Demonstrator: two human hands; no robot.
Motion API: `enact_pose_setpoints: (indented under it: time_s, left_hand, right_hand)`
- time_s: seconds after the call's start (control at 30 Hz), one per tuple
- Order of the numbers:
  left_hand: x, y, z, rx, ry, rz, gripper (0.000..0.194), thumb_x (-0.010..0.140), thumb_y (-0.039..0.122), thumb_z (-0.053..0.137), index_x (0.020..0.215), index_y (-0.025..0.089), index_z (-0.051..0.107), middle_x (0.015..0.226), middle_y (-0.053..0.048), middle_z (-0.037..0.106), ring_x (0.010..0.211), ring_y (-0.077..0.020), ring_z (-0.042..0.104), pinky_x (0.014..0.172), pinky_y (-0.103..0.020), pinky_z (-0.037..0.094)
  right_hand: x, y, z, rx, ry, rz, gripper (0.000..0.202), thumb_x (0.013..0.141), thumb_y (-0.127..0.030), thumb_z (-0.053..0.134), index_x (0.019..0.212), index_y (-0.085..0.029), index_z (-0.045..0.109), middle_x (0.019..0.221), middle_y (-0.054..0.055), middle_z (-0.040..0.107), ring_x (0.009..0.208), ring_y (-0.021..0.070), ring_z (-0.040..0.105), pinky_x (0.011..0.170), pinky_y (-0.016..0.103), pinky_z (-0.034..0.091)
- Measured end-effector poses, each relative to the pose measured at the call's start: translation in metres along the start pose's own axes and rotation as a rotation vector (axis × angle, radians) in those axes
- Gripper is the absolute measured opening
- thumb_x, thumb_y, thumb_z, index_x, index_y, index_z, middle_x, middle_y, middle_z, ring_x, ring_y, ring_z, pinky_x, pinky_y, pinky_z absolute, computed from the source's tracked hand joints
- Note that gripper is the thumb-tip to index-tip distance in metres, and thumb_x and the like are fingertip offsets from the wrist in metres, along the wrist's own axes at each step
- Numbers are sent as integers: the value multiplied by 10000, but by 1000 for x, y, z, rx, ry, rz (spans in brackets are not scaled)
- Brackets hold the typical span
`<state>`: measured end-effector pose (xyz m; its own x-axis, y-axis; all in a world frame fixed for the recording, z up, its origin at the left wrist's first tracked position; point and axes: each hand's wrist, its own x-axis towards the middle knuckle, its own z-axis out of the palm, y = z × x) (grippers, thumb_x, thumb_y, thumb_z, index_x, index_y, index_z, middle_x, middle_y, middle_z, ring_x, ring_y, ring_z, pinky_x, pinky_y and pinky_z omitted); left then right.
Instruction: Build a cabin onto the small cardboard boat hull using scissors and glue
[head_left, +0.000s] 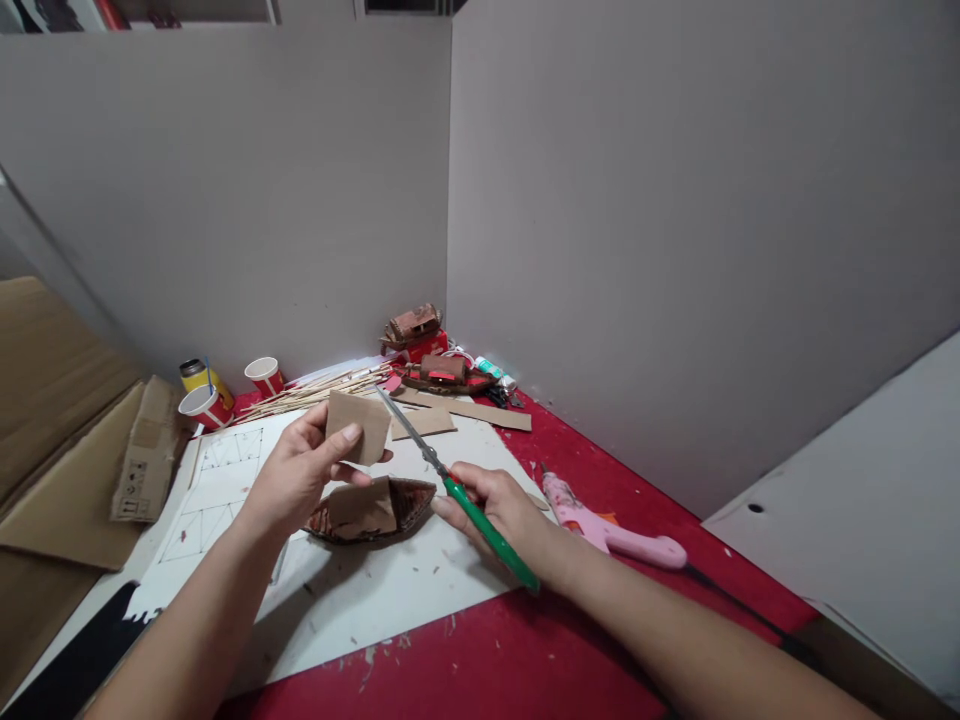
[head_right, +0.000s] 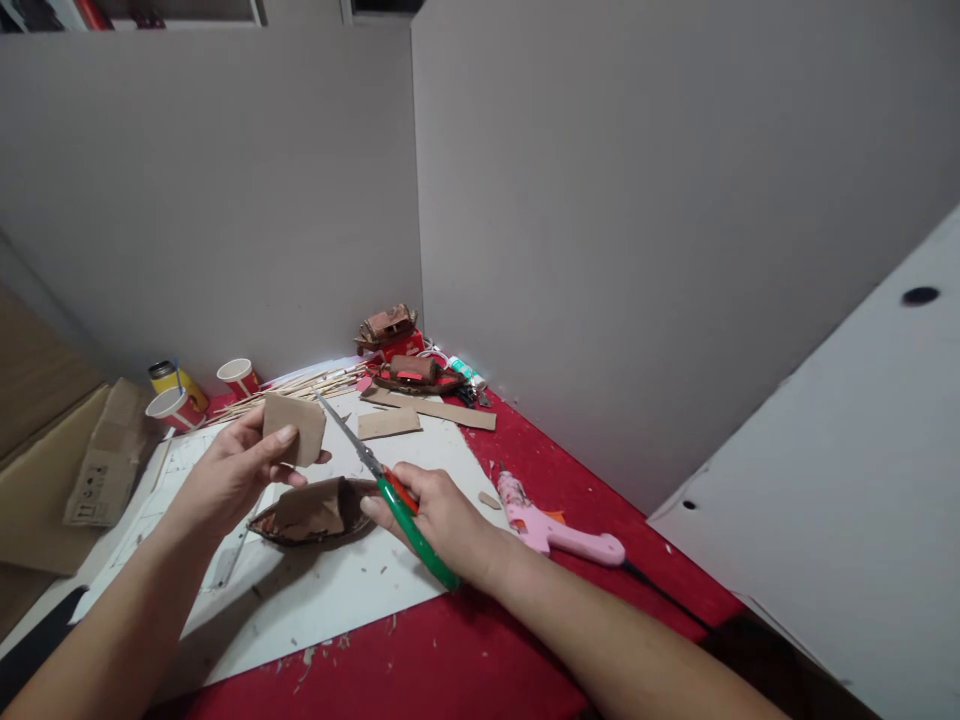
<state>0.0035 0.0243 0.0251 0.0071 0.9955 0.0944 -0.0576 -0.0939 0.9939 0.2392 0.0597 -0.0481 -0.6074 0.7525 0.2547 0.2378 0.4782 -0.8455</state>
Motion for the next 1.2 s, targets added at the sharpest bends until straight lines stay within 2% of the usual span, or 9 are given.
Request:
enact_pose_setpoints:
  time_s: [0.2, 0.33, 0.4, 0.57, 0.73, 0.9, 1.07, 1.2]
  left_hand:
    - [-1, 5, -10, 11, 72, 36, 323, 731, 327, 865, 971, 165, 721, 735, -9, 684, 549, -101, 641, 410, -147, 428]
    - [-2, 6, -11, 1, 70, 22, 290, 707, 337, 871, 746, 150, 654, 585, 37, 576, 447, -40, 455, 389, -136, 339]
    - [-2, 4, -9, -5, 50, 12, 313, 699, 339, 871, 704, 148, 624, 567, 53, 528, 446, -27, 389, 395, -134, 310]
    - [1, -3, -9, 59, -8, -18, 328, 705, 390, 851, 731, 146, 633, 614, 37, 533, 481, -42, 379, 409, -153, 290]
    - [1, -4, -8, 62, -42, -56, 299, 688, 371, 847, 750, 150, 655, 617, 35, 546, 484, -46, 375, 414, -160, 272]
    - [1, -6, -7, 37, -33, -65, 308, 677, 380, 862, 742, 149, 669, 616, 33, 561, 484, -46, 393, 421, -159, 280]
    - [2, -8, 0, 25, 32, -39, 329, 711, 428, 865, 732, 153, 685, 552, 56, 524, 448, -34, 352, 413, -155, 263]
    - [1, -6, 4, -7, 25, -53, 337, 674, 425, 893, 723, 154, 698, 504, 73, 491, 420, -30, 320, 406, -159, 268]
  right_hand:
    - [1, 3, -9, -130, -55, -33, 349, 933, -565, 539, 877, -229, 463, 727, -33, 485, 655, 151, 440, 630, 292, 361]
    - [0, 3, -11, -181, -114, -52, 319, 943, -549, 536, 958, -239, 465, 743, -32, 505, 656, 156, 449, 644, 292, 359]
    - [0, 3, -10, -192, -131, -55, 305, 954, -536, 525, 946, -241, 449, 741, -32, 504, 651, 153, 446, 639, 287, 353]
    - [0, 5, -9, -191, -158, -66, 320, 960, -547, 514, 923, -241, 431, 747, -33, 499, 656, 149, 442, 638, 282, 347]
    - [0, 6, -9, -165, -164, -56, 355, 964, -576, 500, 892, -233, 442, 734, -36, 498, 644, 142, 432, 623, 278, 339]
    - [-2, 8, -6, -113, -170, -56, 393, 959, -604, 487, 866, -225, 443, 709, -37, 486, 637, 140, 428, 610, 277, 342]
    - [0, 7, -5, -47, -211, -87, 466, 952, -672, 423, 908, -210, 475, 760, -6, 528, 675, 153, 460, 639, 292, 379]
    - [1, 4, -6, -7, -239, -96, 545, 945, -731, 384, 930, -198, 493, 781, 10, 538, 696, 161, 476, 651, 297, 396]
